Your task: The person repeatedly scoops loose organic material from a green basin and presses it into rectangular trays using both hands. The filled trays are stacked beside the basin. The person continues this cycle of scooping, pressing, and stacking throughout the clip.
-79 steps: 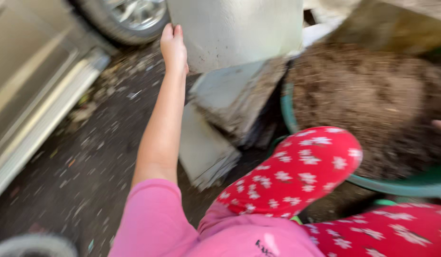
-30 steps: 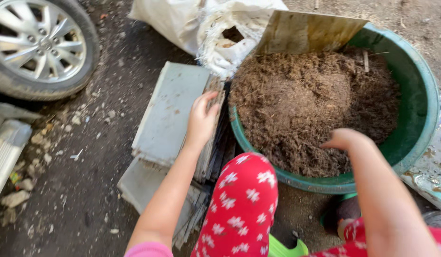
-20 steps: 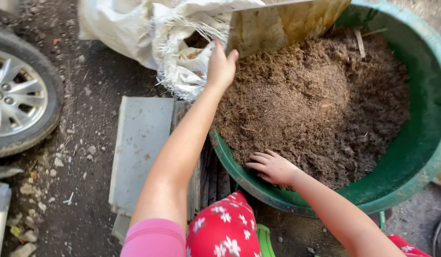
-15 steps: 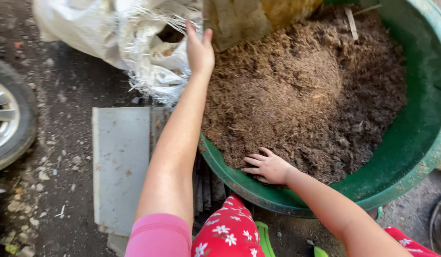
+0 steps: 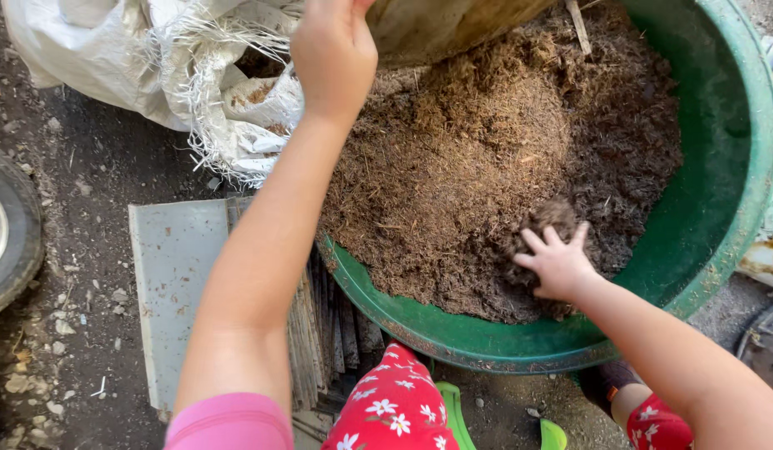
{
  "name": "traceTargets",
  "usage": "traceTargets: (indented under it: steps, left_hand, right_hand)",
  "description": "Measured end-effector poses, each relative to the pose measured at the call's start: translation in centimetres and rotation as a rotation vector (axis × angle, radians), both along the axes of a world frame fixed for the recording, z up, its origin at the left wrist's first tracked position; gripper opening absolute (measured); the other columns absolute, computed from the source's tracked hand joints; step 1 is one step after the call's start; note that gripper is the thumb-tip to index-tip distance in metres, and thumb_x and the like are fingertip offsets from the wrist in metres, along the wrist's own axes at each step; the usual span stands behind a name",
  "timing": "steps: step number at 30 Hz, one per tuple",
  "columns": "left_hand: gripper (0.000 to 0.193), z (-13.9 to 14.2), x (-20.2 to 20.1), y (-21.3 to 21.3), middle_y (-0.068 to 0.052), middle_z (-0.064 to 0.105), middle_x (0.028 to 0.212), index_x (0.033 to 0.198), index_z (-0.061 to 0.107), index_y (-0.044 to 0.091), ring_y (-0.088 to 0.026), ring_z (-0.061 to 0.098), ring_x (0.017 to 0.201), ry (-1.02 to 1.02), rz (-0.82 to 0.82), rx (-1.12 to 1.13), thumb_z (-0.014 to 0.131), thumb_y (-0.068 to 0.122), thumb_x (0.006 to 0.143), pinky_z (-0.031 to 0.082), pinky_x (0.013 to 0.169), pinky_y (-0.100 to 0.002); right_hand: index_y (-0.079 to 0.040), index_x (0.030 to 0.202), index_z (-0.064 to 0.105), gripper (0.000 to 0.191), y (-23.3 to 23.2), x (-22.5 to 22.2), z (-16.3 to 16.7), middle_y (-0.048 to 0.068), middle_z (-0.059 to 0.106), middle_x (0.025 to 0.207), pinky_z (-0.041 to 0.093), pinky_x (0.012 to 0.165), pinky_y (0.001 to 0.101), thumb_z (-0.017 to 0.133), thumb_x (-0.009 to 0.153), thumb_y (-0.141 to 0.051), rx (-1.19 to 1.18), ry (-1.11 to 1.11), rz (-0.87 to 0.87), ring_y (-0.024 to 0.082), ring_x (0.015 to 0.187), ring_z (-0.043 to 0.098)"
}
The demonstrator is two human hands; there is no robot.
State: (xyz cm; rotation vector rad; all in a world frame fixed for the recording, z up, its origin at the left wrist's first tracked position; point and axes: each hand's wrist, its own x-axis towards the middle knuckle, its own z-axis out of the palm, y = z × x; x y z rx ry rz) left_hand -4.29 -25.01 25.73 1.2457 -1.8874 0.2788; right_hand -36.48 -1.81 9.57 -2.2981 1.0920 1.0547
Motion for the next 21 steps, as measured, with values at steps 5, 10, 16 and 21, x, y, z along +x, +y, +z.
traceTargets:
  steps: [5, 10, 16, 21]
  left_hand:
    - [0.013, 4.0, 4.7, 1.2, -0.009, 0.073, 0.100, 0.111, 0.066, 0.001, -0.024, 0.070, 0.092, 0.315, -0.009, 0.136, 0.061, 0.012, 0.109, 0.054, 0.084, -0.039]
    - [0.022, -4.2, 9.2, 8.8, -0.009, 0.068, 0.112, 0.113, 0.058, 0.001, -0.019, 0.063, 0.107, 1.044, 0.293, 0.611, 0.054, 0.022, 0.107, 0.050, 0.099, -0.039]
    - [0.020, -18.9, 7.0, 19.2, -0.004, 0.061, 0.090, 0.101, 0.061, 0.001, -0.015, 0.053, 0.080, 1.163, 0.594, 0.801, 0.051, 0.018, 0.105, 0.046, 0.076, -0.034]
    - [0.022, -21.5, 6.5, 19.9, -0.011, 0.063, 0.087, 0.102, 0.062, -0.004, -0.017, 0.052, 0.077, 1.044, 0.560, 0.732, 0.057, 0.018, 0.104, 0.046, 0.075, -0.033]
  right_hand:
    - [-0.044, 0.154, 0.031, 0.106, -0.3, -0.8, -1.0, 0.008, 0.010, 0.169, 0.032, 0.101, 0.0818, 0.091, 0.068, -0.056, -0.046, 0.030, -0.350, 0.047, 0.150, 0.019]
    - [-0.041, 0.148, 0.045, 0.094, 0.9, -0.6, -4.2, 0.008, 0.024, 0.164, 0.047, 0.098, 0.0704, 0.093, 0.067, -0.039, -0.174, -0.078, -0.471, 0.044, 0.142, 0.035]
    - [-0.035, 0.135, 0.062, 0.071, 1.5, -2.5, -7.6, 0.006, 0.048, 0.142, 0.059, 0.093, 0.0497, 0.087, 0.070, -0.021, -0.288, -0.205, -0.564, 0.037, 0.128, 0.052]
    - [-0.023, 0.122, 0.072, 0.052, -0.4, -2.5, -4.8, 0.015, 0.053, 0.137, 0.054, 0.103, 0.0485, 0.088, 0.073, -0.020, -0.502, -0.578, -1.103, 0.037, 0.122, 0.058]
